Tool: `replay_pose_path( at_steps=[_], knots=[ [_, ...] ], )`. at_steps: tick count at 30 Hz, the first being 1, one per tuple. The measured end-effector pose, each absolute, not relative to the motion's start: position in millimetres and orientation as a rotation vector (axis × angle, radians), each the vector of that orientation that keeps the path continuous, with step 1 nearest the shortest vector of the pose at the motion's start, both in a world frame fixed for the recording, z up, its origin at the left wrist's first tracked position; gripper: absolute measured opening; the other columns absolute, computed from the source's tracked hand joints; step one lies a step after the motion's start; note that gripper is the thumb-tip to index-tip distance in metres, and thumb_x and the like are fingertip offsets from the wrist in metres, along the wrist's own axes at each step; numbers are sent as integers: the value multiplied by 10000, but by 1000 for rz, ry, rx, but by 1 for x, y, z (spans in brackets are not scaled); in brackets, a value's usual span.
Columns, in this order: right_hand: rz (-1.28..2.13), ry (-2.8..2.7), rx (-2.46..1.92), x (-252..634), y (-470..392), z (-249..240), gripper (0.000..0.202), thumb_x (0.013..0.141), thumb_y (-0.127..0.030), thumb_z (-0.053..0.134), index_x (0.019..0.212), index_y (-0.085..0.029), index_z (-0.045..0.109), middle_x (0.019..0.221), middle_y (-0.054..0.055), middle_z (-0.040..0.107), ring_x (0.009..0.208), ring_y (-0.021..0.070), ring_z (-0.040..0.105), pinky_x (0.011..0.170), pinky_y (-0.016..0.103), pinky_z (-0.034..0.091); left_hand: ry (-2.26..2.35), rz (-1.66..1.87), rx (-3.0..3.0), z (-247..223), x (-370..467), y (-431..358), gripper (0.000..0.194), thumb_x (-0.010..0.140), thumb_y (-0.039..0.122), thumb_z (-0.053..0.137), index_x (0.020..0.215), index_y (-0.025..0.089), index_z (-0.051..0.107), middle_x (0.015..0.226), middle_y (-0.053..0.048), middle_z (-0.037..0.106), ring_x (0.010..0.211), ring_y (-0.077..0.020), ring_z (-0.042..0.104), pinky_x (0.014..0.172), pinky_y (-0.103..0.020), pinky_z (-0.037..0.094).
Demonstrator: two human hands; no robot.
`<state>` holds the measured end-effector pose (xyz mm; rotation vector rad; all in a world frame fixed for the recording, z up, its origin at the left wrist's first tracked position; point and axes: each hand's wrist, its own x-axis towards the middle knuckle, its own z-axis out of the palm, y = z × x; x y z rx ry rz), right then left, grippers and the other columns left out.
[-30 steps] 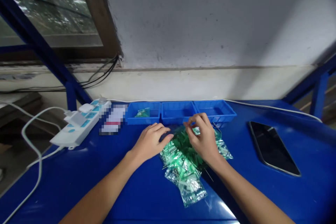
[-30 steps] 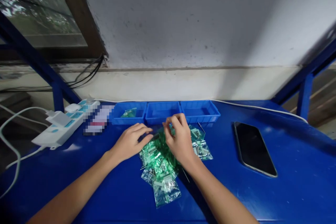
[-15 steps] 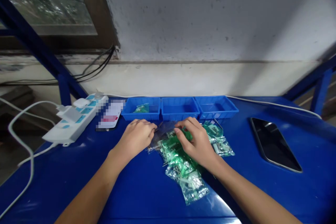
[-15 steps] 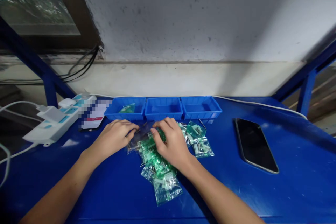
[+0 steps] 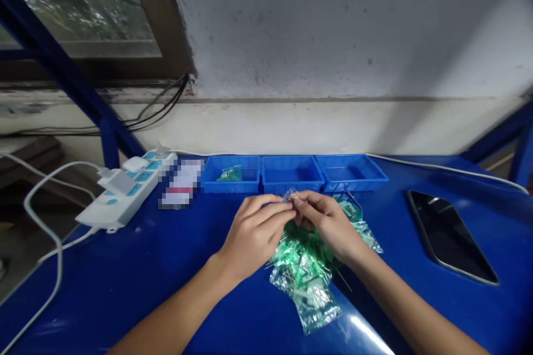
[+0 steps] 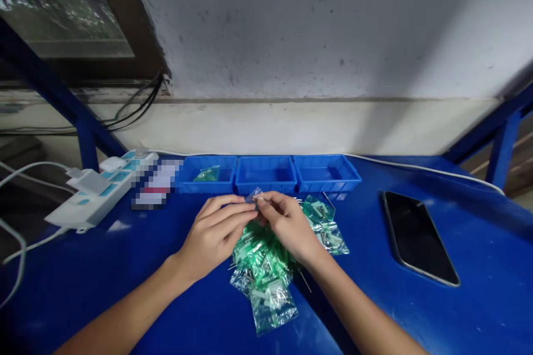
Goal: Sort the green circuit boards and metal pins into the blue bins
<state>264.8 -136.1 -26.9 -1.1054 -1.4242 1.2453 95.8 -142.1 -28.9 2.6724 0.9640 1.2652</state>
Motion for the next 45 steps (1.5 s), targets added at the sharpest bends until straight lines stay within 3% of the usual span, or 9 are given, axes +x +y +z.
replay_pose_path(
  at_steps=[4, 6, 9, 18, 24, 29, 33, 40, 45],
  knots=[
    [747, -1619, -1078, 266, -139, -30, 178, 860, -267, 518, 966, -218, 653, 866, 43, 632, 755, 156, 589, 645, 293, 489, 1092, 1113, 2101, -25, 93, -138, 240, 902, 330, 477, 882, 203, 680, 889, -56, 682, 843, -202, 593, 716, -342, 485],
    [505, -1790, -975, 264, -145, -32, 231, 851, -161, 491, 987, -246, 657, 968, 57, 592, 887, 177, 576, 715, 325, 500, 1074, 997, 1729, -23, 90, -136, 387, 935, 414, 362, 874, 185, 668, 771, -53, 651, 664, -153, 575, 553, -264, 448],
    [323, -1958, -873, 259, -152, -35, 377, 809, -51, 446, 1041, -275, 641, 1102, 75, 489, 1046, 201, 514, 778, 355, 503, 1029, 923, 1432, -23, 88, -134, 313, 891, 431, 460, 879, 180, 646, 591, 9, 537, 493, -91, 460, 441, -198, 339],
    [252, -1823, -1027, 258, -148, -35, 213, 825, -131, 493, 966, -196, 639, 1026, 82, 468, 955, 202, 540, 753, 364, 505, 1215, 1579, 1310, -12, 64, -118, 201, 780, 324, 639, 924, 184, 647, 762, -27, 619, 658, -127, 580, 416, -168, 385],
    [206, -1757, -1091, 271, -141, -28, 177, 845, -180, 493, 918, -183, 654, 965, 72, 499, 893, 183, 542, 735, 339, 486, 1609, 2089, 1731, 8, 59, -101, 158, 841, 293, 571, 945, 197, 640, 877, -28, 650, 809, -152, 600, 629, -248, 501],
    [149, -1595, -1196, 293, -126, -24, 166, 845, -235, 510, 911, -200, 659, 904, 56, 540, 835, 184, 554, 692, 330, 487, 1598, 1368, 2564, 3, 95, -88, 176, 862, 265, 547, 995, 204, 645, 976, -47, 675, 991, -234, 554, 876, -394, 448],
    [200, -1559, -1260, 300, -121, -25, 167, 859, -254, 499, 882, -206, 658, 874, 53, 572, 820, 189, 562, 658, 318, 479, 1581, 916, 2530, -21, 95, -101, 285, 889, 342, 494, 1142, 236, 572, 996, -39, 664, 936, -222, 595, 791, -356, 485],
    [284, -1789, -1229, 282, -131, -29, 164, 879, -232, 473, 839, -200, 628, 798, 35, 607, 806, 189, 544, 744, 334, 429, 1748, 496, 2458, -35, 71, -113, 270, 842, 430, 527, 1030, 257, 614, 1027, -35, 658, 982, -274, 594, 752, -365, 474],
    [357, -1916, -1181, 271, -139, -32, 185, 887, -220, 451, 864, -182, 630, 806, 44, 612, 775, 180, 527, 725, 332, 411, 1777, 361, 2452, -33, 77, -112, 135, 851, 308, 500, 849, 249, 621, 896, -18, 663, 809, -238, 635, 626, -313, 448]
  ],
)
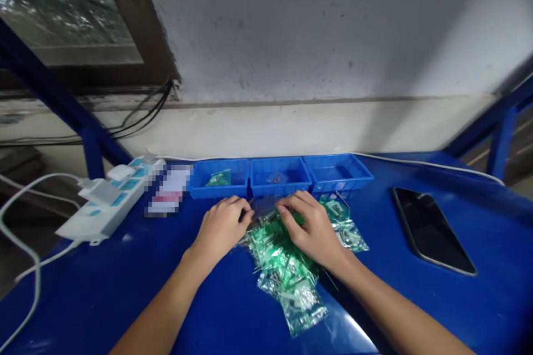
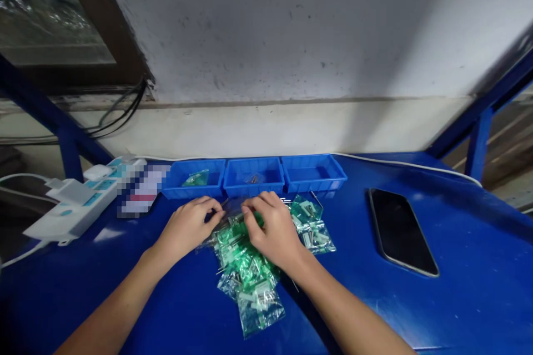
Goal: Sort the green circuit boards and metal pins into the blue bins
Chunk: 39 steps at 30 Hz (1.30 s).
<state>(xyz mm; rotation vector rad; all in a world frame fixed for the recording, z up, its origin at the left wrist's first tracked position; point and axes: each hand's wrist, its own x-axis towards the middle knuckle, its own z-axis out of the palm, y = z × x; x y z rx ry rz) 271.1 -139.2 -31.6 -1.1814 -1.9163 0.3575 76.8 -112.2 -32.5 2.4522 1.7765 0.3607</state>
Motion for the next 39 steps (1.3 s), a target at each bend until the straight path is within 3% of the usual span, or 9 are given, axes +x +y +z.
replay_pose_path(
  at_steps=[9, 13, 20, 23, 26, 29, 31, 36, 39],
  knots=[
    [712, -1896, -1176, 260, -151, -33, 324, 922, -389, 385, 984, -175, 620, 770, 30, 632, 705, 159, 569, 680, 303, 417, 1472, 993, 2496, -23, 78, -118, 92, 869, 196, 480, 812, 202, 552, 745, 4, 606, 687, -142, 570, 620, -251, 429],
    [979, -1662, -1177, 254, -151, -31, 406, 941, -447, 308, 884, -172, 600, 699, 9, 595, 660, 142, 556, 633, 269, 425, 1048, 947, 2714, -28, 94, -129, 134, 878, 170, 447, 794, 176, 550, 753, -28, 607, 739, -172, 555, 686, -299, 454],
    [813, -1480, -1149, 252, -149, -44, 116, 919, -315, 389, 972, -219, 427, 802, 23, 595, 645, 143, 569, 584, 273, 462, 1057, 957, 2352, -27, 102, -133, 189, 908, 238, 435, 831, 194, 603, 810, -34, 635, 787, -175, 562, 762, -316, 449],
    [659, -1571, -1082, 252, -151, -50, 124, 908, -238, 393, 1007, -237, 317, 824, 41, 604, 621, 149, 586, 544, 279, 470, 1052, 969, 1906, -23, 99, -131, 269, 917, 339, 422, 832, 184, 624, 809, -45, 644, 770, -168, 582, 697, -280, 460],
    [435, -1785, -1040, 253, -154, -46, 134, 883, -150, 410, 974, -239, 367, 932, 78, 626, 820, 192, 629, 663, 327, 503, 1007, 964, 1531, -24, 97, -130, 388, 915, 447, 384, 821, 157, 623, 752, -50, 625, 669, -139, 572, 588, -236, 446],
    [222, -1964, -970, 256, -155, -38, 214, 834, -68, 417, 929, -241, 498, 1176, 93, 555, 1143, 245, 501, 886, 442, 448, 1017, 985, 1430, -26, 95, -126, 291, 867, 429, 495, 812, 167, 608, 684, -11, 589, 602, -113, 540, 527, -207, 410],
    [193, -1954, -984, 257, -154, -36, 278, 795, -54, 437, 965, -244, 547, 1259, 95, 475, 1202, 262, 432, 910, 467, 428, 1069, 1098, 1487, -27, 93, -123, 197, 833, 368, 560, 813, 177, 607, 670, 8, 578, 605, -111, 535, 545, -208, 416],
    [563, -1614, -1058, 256, -150, -38, 439, 805, -200, 538, 1221, -229, 402, 1058, 88, 562, 976, 211, 561, 754, 371, 498, 1144, 1345, 1624, -25, 89, -120, 159, 826, 329, 582, 885, 189, 629, 772, -11, 631, 673, -128, 580, 567, -217, 438],
    [564, -1626, -1052, 255, -150, -38, 230, 813, -269, 568, 1034, -217, 527, 923, 51, 602, 829, 179, 578, 700, 336, 484, 1093, 1287, 1669, -23, 90, -122, 164, 832, 328, 573, 880, 183, 633, 722, -10, 631, 639, -130, 584, 563, -227, 453]
  ],
)
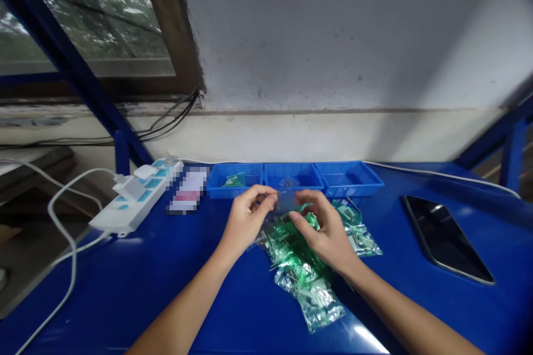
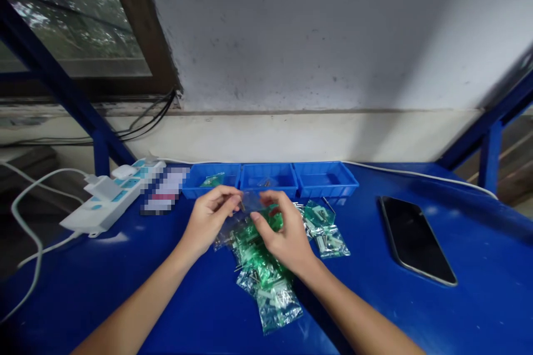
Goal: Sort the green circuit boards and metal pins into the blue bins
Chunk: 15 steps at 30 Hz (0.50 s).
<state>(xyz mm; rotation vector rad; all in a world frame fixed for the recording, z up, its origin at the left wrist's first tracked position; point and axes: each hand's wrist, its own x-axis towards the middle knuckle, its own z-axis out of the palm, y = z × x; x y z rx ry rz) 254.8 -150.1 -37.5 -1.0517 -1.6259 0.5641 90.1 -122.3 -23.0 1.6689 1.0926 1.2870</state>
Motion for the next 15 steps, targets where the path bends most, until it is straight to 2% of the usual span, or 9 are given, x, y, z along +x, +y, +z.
replay_pose_path(
  at_steps=[2, 4, 6, 10, 13, 15],
  knots=[
    [514, -1680, -1071, 255, -151, -33, 64, 825, -267, 551, 836, -208, 575, 798, 23, 608, 715, 153, 562, 646, 313, 464, 1073, 1224, 1731, -21, 90, -123, 174, 849, 330, 547, 896, 185, 630, 718, -12, 636, 636, -133, 588, 581, -241, 465],
    [434, -1639, -1104, 259, -150, -25, 101, 837, -264, 536, 765, -209, 578, 700, 2, 592, 629, 137, 538, 594, 297, 444, 1103, 1142, 1872, -18, 86, -122, 192, 868, 334, 515, 946, 199, 627, 782, -23, 655, 682, -145, 604, 612, -259, 474],
    [238, -1494, -1136, 267, -144, -15, 72, 838, -268, 543, 809, -219, 587, 712, 6, 591, 622, 141, 534, 588, 300, 438, 1210, 1030, 2070, -17, 77, -118, 209, 876, 345, 499, 983, 217, 626, 834, -30, 660, 731, -161, 611, 649, -284, 477],
    [-258, -1403, -1174, 287, -116, -2, 83, 840, -256, 533, 875, -232, 604, 785, 40, 589, 716, 180, 533, 695, 355, 442, 1410, 688, 2363, -22, 55, -111, 283, 801, 428, 581, 1003, 236, 630, 942, -46, 649, 795, -204, 620, 668, -310, 471],
    [-373, -1702, -1278, 292, -101, -13, 200, 824, -282, 540, 987, -207, 627, 876, 89, 599, 852, 246, 520, 768, 419, 430, 1375, 474, 2429, -29, 47, -107, 326, 749, 452, 627, 1010, 256, 629, 987, -39, 628, 817, -211, 621, 646, -291, 464],
    [-343, -1835, -1330, 289, -102, -24, 303, 811, -316, 555, 1080, -187, 607, 948, 113, 597, 903, 271, 506, 793, 446, 420, 1352, 451, 2430, -31, 47, -107, 203, 782, 385, 599, 932, 254, 637, 949, -19, 621, 766, -184, 614, 621, -272, 452]
  ],
)
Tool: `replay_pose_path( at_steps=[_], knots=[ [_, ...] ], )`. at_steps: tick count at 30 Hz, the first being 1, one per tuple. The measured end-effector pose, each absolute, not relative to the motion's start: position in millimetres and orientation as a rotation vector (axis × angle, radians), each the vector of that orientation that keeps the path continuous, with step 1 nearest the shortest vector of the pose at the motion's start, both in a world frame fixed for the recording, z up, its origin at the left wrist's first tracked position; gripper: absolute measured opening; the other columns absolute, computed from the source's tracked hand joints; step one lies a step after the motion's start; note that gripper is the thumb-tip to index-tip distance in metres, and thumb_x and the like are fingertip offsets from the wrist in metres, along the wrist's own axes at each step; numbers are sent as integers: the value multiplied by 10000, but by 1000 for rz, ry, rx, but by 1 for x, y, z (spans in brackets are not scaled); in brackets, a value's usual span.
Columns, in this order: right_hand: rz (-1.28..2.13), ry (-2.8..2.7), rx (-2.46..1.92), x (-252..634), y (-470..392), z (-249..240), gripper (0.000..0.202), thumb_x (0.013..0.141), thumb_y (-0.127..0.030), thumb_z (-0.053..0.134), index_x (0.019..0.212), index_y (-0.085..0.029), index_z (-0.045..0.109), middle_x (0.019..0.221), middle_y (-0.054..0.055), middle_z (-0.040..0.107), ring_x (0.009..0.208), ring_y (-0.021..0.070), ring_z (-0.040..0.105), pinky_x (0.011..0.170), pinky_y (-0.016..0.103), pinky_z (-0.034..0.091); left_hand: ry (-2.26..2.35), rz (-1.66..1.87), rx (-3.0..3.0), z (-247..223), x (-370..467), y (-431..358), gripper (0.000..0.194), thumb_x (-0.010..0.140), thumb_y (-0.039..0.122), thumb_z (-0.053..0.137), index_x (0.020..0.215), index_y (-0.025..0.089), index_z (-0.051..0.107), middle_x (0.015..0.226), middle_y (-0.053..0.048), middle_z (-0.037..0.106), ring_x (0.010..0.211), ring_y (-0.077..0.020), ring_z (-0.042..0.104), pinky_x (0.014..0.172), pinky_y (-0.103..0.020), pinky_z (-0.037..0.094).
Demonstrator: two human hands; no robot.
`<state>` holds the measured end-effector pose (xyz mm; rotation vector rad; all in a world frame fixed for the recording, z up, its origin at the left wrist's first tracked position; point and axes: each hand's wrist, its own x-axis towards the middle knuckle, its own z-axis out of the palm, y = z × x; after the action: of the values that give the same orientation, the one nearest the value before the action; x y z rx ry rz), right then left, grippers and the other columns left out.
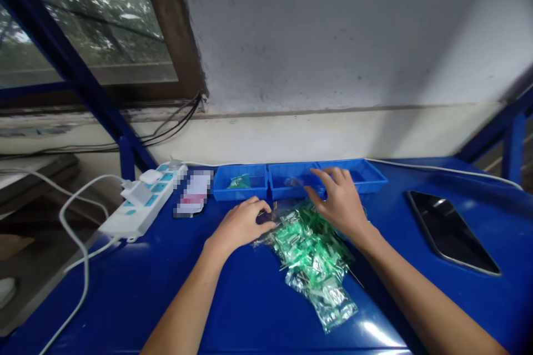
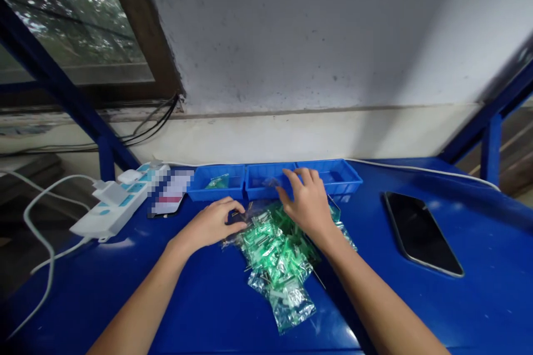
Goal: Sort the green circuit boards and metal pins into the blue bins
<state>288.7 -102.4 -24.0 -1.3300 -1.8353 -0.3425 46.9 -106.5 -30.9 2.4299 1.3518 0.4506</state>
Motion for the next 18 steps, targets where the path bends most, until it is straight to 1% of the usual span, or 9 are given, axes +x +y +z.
replay_pose_path(
  at_steps=[2, 4, 5, 7, 8, 11, 14, 16, 18],
  knots=[
    [-238, -1861, -1321, 280, -111, -31, 307, 825, -335, 543, 1084, -180, 601, 944, 108, 607, 898, 263, 517, 811, 444, 411, 1351, 489, 2434, -29, 50, -107, 93, 818, 278, 545, 837, 243, 629, 897, 1, 617, 709, -156, 597, 589, -256, 431],
    [-37, -1852, -1298, 269, -123, -32, 234, 857, -351, 505, 965, -183, 628, 852, 78, 622, 821, 227, 543, 768, 392, 420, 1371, 601, 2444, -24, 56, -109, 117, 826, 196, 509, 794, 233, 615, 869, 8, 615, 686, -142, 581, 573, -250, 417],
    [106, -1851, -1300, 263, -128, -31, 239, 870, -371, 486, 870, -184, 635, 771, 56, 618, 743, 202, 548, 703, 351, 423, 1386, 697, 2442, -22, 59, -111, 125, 828, 176, 503, 796, 229, 611, 866, 7, 614, 688, -139, 576, 577, -250, 418],
    [459, -1817, -1327, 254, -136, -27, 351, 881, -437, 449, 703, -182, 611, 607, 13, 566, 569, 151, 508, 546, 284, 380, 1390, 940, 2418, -18, 66, -115, 122, 846, 175, 502, 830, 223, 613, 869, -1, 614, 706, -135, 574, 615, -257, 437],
    [642, -1764, -1335, 250, -138, -25, 402, 881, -474, 431, 661, -180, 596, 554, -3, 534, 511, 133, 476, 494, 266, 348, 1367, 1055, 2405, -17, 70, -118, 122, 860, 184, 500, 849, 220, 616, 866, -6, 614, 717, -133, 575, 640, -261, 448],
    [1028, -1519, -1278, 246, -138, -25, 436, 859, -528, 433, 653, -172, 578, 534, -18, 510, 479, 112, 459, 455, 241, 340, 1201, 1215, 2428, -20, 83, -128, 141, 890, 212, 489, 893, 215, 630, 854, -22, 609, 750, -131, 585, 685, -262, 468],
    [1081, -1394, -1206, 247, -136, -27, 334, 824, -464, 517, 670, -171, 560, 558, -21, 515, 508, 111, 484, 476, 232, 379, 1020, 1129, 2484, -27, 92, -134, 174, 899, 199, 469, 920, 215, 641, 873, -32, 617, 779, -140, 593, 693, -262, 468],
    [938, -1438, -1193, 249, -137, -29, 241, 827, -388, 528, 732, -173, 579, 608, -9, 546, 540, 118, 505, 503, 240, 407, 1009, 1094, 2373, -30, 95, -134, 165, 896, 222, 479, 920, 210, 641, 881, -33, 628, 775, -145, 593, 680, -259, 462],
    [674, -1569, -1172, 250, -139, -31, 160, 843, -300, 507, 822, -180, 611, 707, 16, 585, 616, 135, 536, 563, 264, 440, 1080, 1108, 2107, -31, 95, -132, 215, 909, 299, 457, 875, 191, 640, 836, -33, 636, 719, -140, 590, 636, -249, 456]
  ],
)
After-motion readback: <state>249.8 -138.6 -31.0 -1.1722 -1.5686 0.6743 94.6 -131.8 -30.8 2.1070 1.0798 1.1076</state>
